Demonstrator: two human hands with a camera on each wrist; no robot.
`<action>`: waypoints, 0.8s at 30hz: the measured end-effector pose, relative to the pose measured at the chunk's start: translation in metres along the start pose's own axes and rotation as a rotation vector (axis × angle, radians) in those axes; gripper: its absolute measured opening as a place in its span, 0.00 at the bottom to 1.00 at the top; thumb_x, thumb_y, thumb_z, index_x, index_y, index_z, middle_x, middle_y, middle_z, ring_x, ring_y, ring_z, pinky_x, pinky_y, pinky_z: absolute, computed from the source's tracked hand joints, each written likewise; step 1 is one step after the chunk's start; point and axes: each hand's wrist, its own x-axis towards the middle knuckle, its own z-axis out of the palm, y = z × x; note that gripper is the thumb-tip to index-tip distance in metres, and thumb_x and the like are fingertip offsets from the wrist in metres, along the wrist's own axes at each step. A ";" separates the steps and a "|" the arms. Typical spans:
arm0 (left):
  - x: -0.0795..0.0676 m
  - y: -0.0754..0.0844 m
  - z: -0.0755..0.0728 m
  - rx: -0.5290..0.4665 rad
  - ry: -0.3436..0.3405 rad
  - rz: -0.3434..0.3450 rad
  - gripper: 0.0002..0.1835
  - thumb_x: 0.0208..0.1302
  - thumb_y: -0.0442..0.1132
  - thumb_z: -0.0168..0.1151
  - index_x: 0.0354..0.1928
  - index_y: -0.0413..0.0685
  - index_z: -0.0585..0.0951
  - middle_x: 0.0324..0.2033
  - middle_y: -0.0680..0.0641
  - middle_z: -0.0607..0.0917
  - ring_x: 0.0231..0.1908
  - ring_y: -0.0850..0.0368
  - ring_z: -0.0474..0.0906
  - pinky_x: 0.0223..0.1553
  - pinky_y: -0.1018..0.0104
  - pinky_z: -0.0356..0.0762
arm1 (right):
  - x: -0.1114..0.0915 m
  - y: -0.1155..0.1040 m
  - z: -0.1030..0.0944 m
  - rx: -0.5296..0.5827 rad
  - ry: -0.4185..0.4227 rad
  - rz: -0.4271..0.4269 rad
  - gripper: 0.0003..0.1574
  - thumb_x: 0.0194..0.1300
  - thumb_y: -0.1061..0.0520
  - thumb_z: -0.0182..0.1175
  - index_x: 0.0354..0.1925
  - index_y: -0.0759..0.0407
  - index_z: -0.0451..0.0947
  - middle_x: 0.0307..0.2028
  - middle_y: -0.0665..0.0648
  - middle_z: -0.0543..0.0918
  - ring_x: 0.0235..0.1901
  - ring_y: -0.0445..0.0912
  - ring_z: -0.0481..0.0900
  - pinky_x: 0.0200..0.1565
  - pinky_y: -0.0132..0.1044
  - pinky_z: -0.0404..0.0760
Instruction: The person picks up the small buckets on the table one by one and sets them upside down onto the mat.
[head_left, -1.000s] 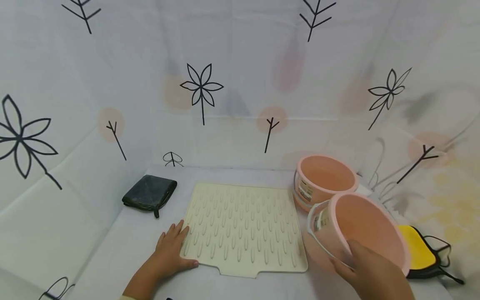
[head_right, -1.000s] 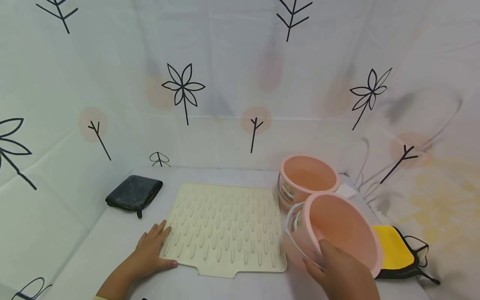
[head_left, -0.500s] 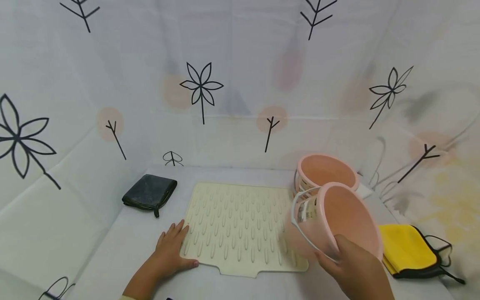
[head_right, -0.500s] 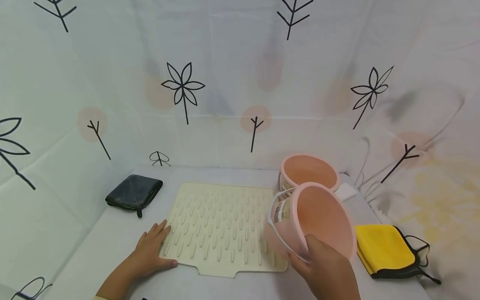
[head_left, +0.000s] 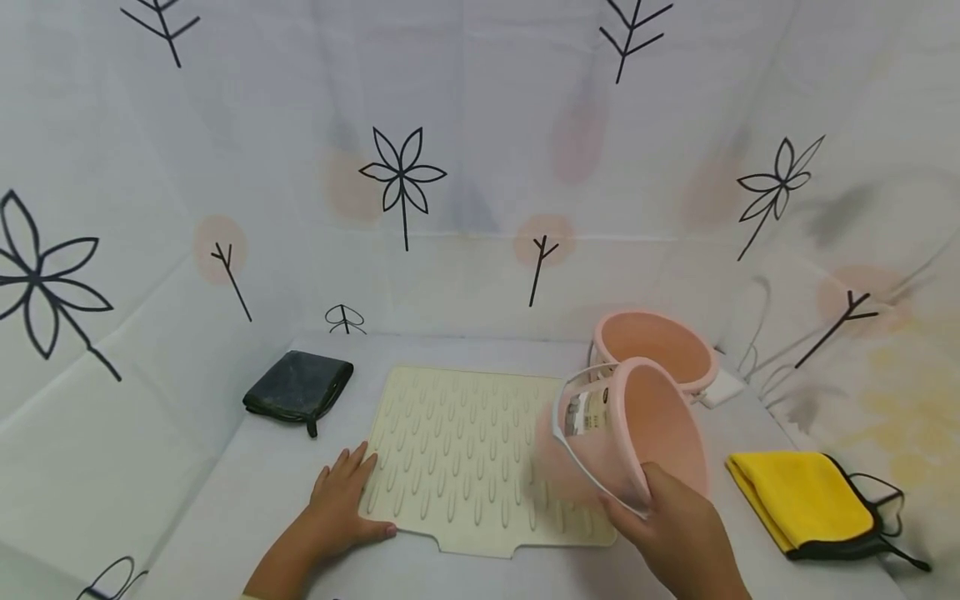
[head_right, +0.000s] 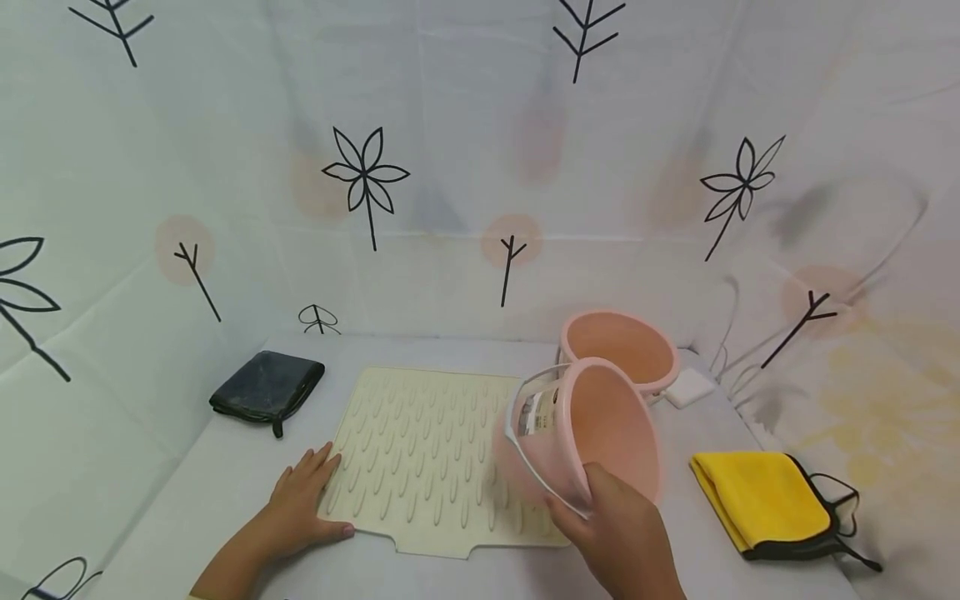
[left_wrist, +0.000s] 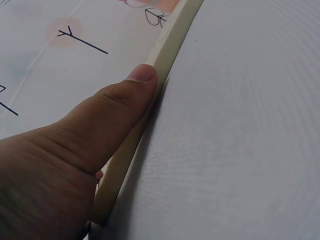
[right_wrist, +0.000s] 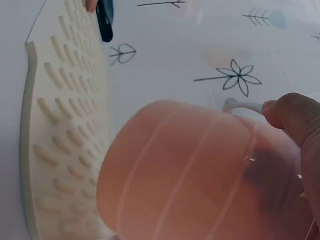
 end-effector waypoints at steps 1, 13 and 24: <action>0.000 0.000 0.000 -0.002 -0.001 -0.002 0.70 0.38 0.73 0.81 0.78 0.39 0.65 0.81 0.34 0.57 0.79 0.26 0.47 0.72 0.21 0.43 | 0.000 -0.001 0.002 0.014 0.031 -0.018 0.27 0.56 0.41 0.79 0.34 0.57 0.76 0.22 0.47 0.71 0.23 0.41 0.68 0.26 0.32 0.69; -0.001 0.003 -0.001 0.006 -0.004 -0.009 0.72 0.38 0.73 0.81 0.79 0.37 0.63 0.81 0.34 0.56 0.79 0.26 0.48 0.72 0.20 0.43 | 0.011 -0.003 0.032 0.231 0.303 -0.199 0.25 0.48 0.51 0.83 0.31 0.55 0.75 0.19 0.41 0.62 0.21 0.35 0.61 0.21 0.30 0.64; 0.000 0.002 -0.002 0.000 -0.024 -0.008 0.70 0.39 0.73 0.81 0.79 0.39 0.64 0.81 0.34 0.55 0.80 0.26 0.46 0.73 0.21 0.42 | 0.027 -0.012 0.058 0.370 0.367 -0.214 0.23 0.44 0.55 0.84 0.32 0.58 0.79 0.23 0.46 0.78 0.23 0.37 0.68 0.25 0.30 0.72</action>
